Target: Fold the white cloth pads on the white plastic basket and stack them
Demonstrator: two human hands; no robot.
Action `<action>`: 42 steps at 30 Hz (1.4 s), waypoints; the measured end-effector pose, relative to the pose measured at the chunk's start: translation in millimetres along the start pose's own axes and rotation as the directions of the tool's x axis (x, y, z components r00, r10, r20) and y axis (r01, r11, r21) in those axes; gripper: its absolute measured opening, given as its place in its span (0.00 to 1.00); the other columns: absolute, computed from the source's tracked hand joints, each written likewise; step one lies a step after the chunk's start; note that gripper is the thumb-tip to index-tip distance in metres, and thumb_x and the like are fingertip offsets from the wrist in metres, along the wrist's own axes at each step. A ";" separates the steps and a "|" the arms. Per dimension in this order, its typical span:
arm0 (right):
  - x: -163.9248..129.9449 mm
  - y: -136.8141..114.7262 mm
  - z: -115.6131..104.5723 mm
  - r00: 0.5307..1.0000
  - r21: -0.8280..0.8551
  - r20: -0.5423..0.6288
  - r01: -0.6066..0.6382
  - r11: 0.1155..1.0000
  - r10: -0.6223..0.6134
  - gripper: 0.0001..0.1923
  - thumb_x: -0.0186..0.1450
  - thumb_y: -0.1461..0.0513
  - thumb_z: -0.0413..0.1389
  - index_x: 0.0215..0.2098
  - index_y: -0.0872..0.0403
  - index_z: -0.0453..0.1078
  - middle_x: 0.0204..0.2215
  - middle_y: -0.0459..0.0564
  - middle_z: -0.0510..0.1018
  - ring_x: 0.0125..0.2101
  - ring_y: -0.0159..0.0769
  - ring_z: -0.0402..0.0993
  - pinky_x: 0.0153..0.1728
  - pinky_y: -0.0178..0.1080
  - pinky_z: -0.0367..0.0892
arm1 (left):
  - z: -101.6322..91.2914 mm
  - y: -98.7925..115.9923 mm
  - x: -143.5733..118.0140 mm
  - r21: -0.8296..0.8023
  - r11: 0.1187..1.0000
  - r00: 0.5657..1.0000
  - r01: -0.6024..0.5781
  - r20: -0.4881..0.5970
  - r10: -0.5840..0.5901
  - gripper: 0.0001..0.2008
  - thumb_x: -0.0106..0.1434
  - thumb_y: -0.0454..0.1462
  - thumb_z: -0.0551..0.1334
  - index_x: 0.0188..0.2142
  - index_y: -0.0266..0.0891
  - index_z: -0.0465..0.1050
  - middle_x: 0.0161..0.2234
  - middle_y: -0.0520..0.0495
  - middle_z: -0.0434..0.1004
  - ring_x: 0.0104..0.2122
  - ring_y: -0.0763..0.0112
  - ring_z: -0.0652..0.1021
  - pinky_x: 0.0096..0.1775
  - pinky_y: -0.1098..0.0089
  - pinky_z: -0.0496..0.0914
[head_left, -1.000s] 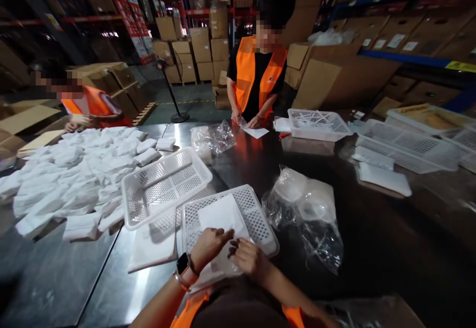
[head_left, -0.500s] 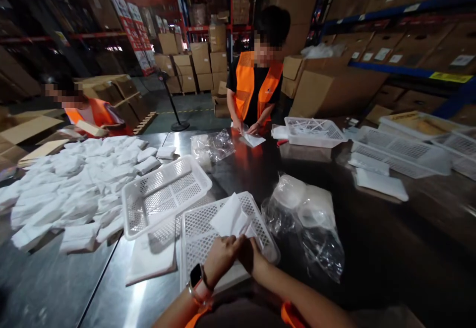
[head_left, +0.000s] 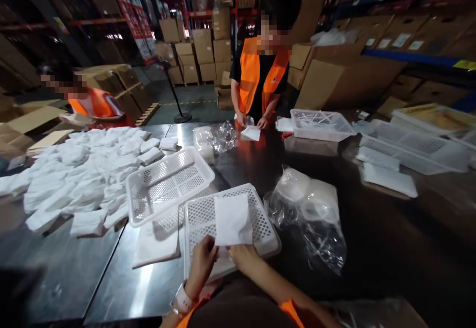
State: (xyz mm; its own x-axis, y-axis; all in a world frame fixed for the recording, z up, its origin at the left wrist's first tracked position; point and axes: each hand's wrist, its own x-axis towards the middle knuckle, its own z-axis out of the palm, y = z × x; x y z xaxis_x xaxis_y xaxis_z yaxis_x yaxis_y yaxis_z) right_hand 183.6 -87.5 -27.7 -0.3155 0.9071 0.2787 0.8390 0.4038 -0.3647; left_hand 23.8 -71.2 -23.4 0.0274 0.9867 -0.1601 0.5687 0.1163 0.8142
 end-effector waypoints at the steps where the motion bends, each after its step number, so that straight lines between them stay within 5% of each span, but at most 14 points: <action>1: -3.1 -3.9 2.7 1.000 -0.009 0.020 -0.001 1.000 0.001 0.05 0.69 0.61 0.57 0.39 0.53 0.74 0.32 0.47 0.79 0.30 0.33 0.76 0.33 0.36 0.71 | -1.5 -2.7 -0.4 -0.102 0.992 0.997 0.077 0.023 -0.075 0.09 0.56 0.44 0.60 0.25 0.41 0.69 0.18 0.51 0.71 0.20 0.68 0.74 0.26 0.69 0.69; 6: -8.2 -17.4 2.6 0.995 0.037 0.091 0.038 0.999 -0.041 0.09 0.67 0.68 0.56 0.41 0.50 0.75 0.35 0.45 0.82 0.36 0.34 0.79 0.35 0.35 0.67 | -4.5 7.7 -1.2 -0.436 0.855 0.959 0.283 0.106 -0.263 0.22 0.43 0.56 0.65 0.18 0.41 0.68 0.17 0.51 0.71 0.20 0.70 0.73 0.28 0.68 0.69; 9: -1.5 -16.1 -0.5 0.987 0.091 0.151 -0.063 0.994 0.049 0.06 0.65 0.66 0.60 0.39 0.49 0.77 0.34 0.44 0.83 0.36 0.35 0.79 0.35 0.34 0.67 | -3.1 13.1 -1.3 -0.500 0.785 0.930 0.366 0.178 -0.320 0.22 0.39 0.56 0.67 0.17 0.40 0.67 0.16 0.54 0.68 0.19 0.74 0.71 0.27 0.69 0.68; 13: 4.3 -13.6 -3.8 0.963 0.113 0.210 -0.195 0.974 0.168 0.05 0.64 0.65 0.62 0.38 0.50 0.77 0.34 0.44 0.84 0.37 0.37 0.80 0.38 0.35 0.67 | 0.8 12.2 -1.8 -0.557 0.757 0.937 0.342 0.142 -0.319 0.23 0.38 0.51 0.70 0.28 0.38 0.73 0.17 0.54 0.72 0.20 0.71 0.74 0.29 0.69 0.71; 18: 4.0 -17.5 -5.2 0.961 0.063 0.199 -0.209 0.976 0.193 0.06 0.66 0.67 0.59 0.36 0.50 0.77 0.33 0.46 0.82 0.37 0.37 0.79 0.38 0.35 0.66 | 3.2 13.6 -2.0 -0.611 0.737 0.951 0.289 0.093 -0.295 0.32 0.39 0.47 0.71 0.43 0.36 0.71 0.17 0.55 0.75 0.20 0.68 0.77 0.30 0.67 0.74; 26: -6.3 -10.8 7.0 0.983 0.189 0.153 -0.131 0.973 0.103 0.09 0.69 0.70 0.52 0.37 0.52 0.72 0.34 0.46 0.79 0.37 0.35 0.74 0.40 0.36 0.63 | -4.2 32.1 -1.9 -0.507 0.841 0.979 0.188 0.031 -0.200 0.22 0.41 0.40 0.69 0.38 0.39 0.70 0.15 0.57 0.75 0.19 0.68 0.78 0.25 0.72 0.70; 33: -14.0 -2.2 12.0 0.996 0.241 0.052 -0.083 0.967 0.073 0.11 0.67 0.71 0.50 0.36 0.51 0.70 0.33 0.46 0.75 0.36 0.36 0.70 0.40 0.37 0.62 | -2.0 28.8 4.1 -0.658 0.684 0.949 0.314 0.206 -0.238 0.20 0.38 0.37 0.67 0.31 0.43 0.62 0.13 0.58 0.73 0.16 0.71 0.74 0.25 0.71 0.71; 38: -17.5 2.6 16.6 0.996 0.235 -0.093 0.013 0.972 0.009 0.11 0.64 0.72 0.49 0.33 0.51 0.67 0.30 0.45 0.73 0.35 0.36 0.68 0.39 0.38 0.63 | 6.9 28.7 4.6 -0.592 0.794 0.990 0.139 0.077 -0.116 0.18 0.41 0.38 0.66 0.30 0.44 0.60 0.12 0.63 0.67 0.15 0.75 0.70 0.22 0.76 0.64; 42: -18.9 -2.8 8.1 0.965 0.354 -0.238 -0.019 0.935 0.110 0.10 0.63 0.70 0.47 0.29 0.50 0.64 0.30 0.47 0.71 0.34 0.39 0.69 0.37 0.42 0.65 | -0.4 25.2 9.1 -0.370 0.926 0.995 -0.072 -0.093 0.041 0.12 0.48 0.40 0.64 0.31 0.44 0.62 0.17 0.60 0.71 0.19 0.73 0.73 0.24 0.75 0.64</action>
State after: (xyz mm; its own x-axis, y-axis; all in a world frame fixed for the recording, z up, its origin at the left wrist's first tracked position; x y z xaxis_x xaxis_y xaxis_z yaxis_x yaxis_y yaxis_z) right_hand 183.5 -104.8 -39.1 -0.1068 0.8917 0.4399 0.6333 0.4020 -0.6612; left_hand 38.0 -59.3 -4.0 -0.0258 0.9969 -0.0745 0.2209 0.0784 0.9721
